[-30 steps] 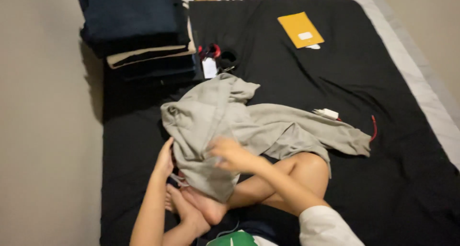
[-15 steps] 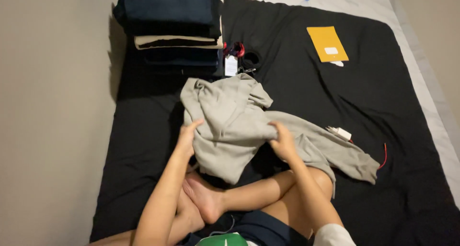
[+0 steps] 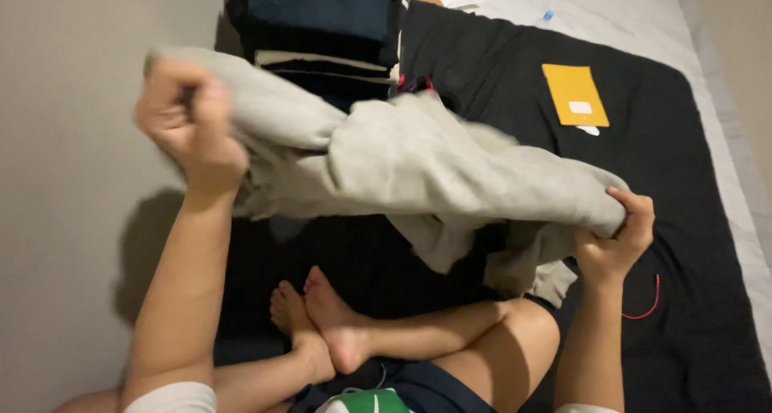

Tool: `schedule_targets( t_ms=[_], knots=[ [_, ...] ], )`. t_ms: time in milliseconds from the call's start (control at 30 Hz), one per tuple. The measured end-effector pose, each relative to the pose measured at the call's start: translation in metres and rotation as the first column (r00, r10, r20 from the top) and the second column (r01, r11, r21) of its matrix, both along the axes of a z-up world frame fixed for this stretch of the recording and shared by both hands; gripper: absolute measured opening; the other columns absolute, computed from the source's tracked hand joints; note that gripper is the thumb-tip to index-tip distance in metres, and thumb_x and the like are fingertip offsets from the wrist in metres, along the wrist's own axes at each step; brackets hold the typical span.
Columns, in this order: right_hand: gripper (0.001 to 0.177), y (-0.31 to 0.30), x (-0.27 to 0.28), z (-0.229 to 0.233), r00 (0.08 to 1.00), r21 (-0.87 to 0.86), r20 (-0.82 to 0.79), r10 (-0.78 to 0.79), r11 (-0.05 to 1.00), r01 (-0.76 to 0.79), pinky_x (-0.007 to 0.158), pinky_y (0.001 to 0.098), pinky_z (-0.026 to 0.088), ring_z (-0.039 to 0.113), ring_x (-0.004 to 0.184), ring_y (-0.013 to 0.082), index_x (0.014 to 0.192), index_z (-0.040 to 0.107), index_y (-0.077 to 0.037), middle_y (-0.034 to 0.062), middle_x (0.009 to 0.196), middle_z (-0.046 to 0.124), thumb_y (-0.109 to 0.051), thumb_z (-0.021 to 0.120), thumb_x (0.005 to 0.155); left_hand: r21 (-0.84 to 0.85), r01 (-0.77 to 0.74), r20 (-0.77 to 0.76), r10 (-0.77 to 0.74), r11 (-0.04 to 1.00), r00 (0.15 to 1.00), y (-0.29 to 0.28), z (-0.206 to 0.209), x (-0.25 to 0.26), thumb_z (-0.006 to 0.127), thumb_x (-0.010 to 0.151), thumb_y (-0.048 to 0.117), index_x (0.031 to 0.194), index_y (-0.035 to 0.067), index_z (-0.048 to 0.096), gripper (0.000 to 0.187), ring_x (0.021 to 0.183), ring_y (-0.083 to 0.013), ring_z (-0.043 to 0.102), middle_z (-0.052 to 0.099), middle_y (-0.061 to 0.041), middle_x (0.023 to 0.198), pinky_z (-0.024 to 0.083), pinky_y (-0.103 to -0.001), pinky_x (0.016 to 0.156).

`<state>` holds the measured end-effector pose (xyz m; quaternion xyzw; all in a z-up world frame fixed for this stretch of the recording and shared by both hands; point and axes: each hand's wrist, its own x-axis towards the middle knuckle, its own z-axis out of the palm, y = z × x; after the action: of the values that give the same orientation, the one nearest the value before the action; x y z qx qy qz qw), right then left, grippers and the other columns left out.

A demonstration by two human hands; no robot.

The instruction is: Folding various items of clothing, such as jeans, shirts, and hoodies, on a bed.

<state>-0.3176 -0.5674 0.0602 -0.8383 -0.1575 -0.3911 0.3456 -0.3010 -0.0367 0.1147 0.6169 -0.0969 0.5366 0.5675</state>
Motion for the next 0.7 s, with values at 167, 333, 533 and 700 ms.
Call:
schedule_targets(
  t_ms=[167,333,533,700],
  knots=[
    [0.047,-0.009,0.005,-0.063,0.883,-0.067,-0.451,0.128,0.982,-0.176,0.09,0.034,0.052,0.065,0.1,0.0252,0.115,0.064,-0.003,0.0131,0.107,0.066,-0.01,0.071,0.069,0.283,0.124,-0.337,-0.023,0.951,0.941,-0.031,-0.047,0.03,0.068,0.1,0.017,0.098,0.001,0.062,0.017,0.079,-0.0214,0.059,0.063,-0.011,0.086,0.047,-0.034,0.075],
    [0.041,-0.01,0.007,-0.157,0.09,0.163,-0.969,0.229,0.871,-0.463,0.085,0.0327,0.055,0.07,0.093,0.0192,0.12,0.065,-0.009,0.0077,0.097,0.079,-0.027,0.073,0.084,0.305,0.348,-0.808,0.048,0.886,0.587,-0.022,-0.31,0.064,0.073,0.089,0.042,0.132,0.004,0.057,0.06,0.122,-0.0419,0.059,0.062,-0.024,0.128,0.047,-0.048,0.102],
    [0.056,0.02,0.037,-0.2,0.253,0.236,-0.917,0.309,0.93,-0.28,0.087,0.0361,0.054,0.066,0.103,0.0214,0.136,0.06,-0.007,0.0108,0.116,0.071,-0.039,0.072,0.092,0.47,0.356,-0.878,0.389,0.808,0.277,-0.073,-0.287,-0.014,0.076,0.075,0.062,0.146,0.009,0.046,0.094,0.138,-0.0436,0.045,0.052,-0.022,0.144,0.034,-0.065,0.106],
    [0.104,0.099,0.048,-0.206,0.11,0.25,-0.962,0.251,0.968,-0.017,0.085,0.0425,0.052,0.069,0.103,0.0383,0.164,0.022,-0.015,0.0321,0.128,0.064,-0.038,0.077,0.079,0.057,0.41,-0.938,-0.092,0.91,0.335,-0.047,-0.306,0.008,0.077,0.076,0.033,0.135,0.007,0.06,0.067,0.112,-0.0357,0.068,0.072,-0.018,0.118,0.054,-0.046,0.095]
  ],
)
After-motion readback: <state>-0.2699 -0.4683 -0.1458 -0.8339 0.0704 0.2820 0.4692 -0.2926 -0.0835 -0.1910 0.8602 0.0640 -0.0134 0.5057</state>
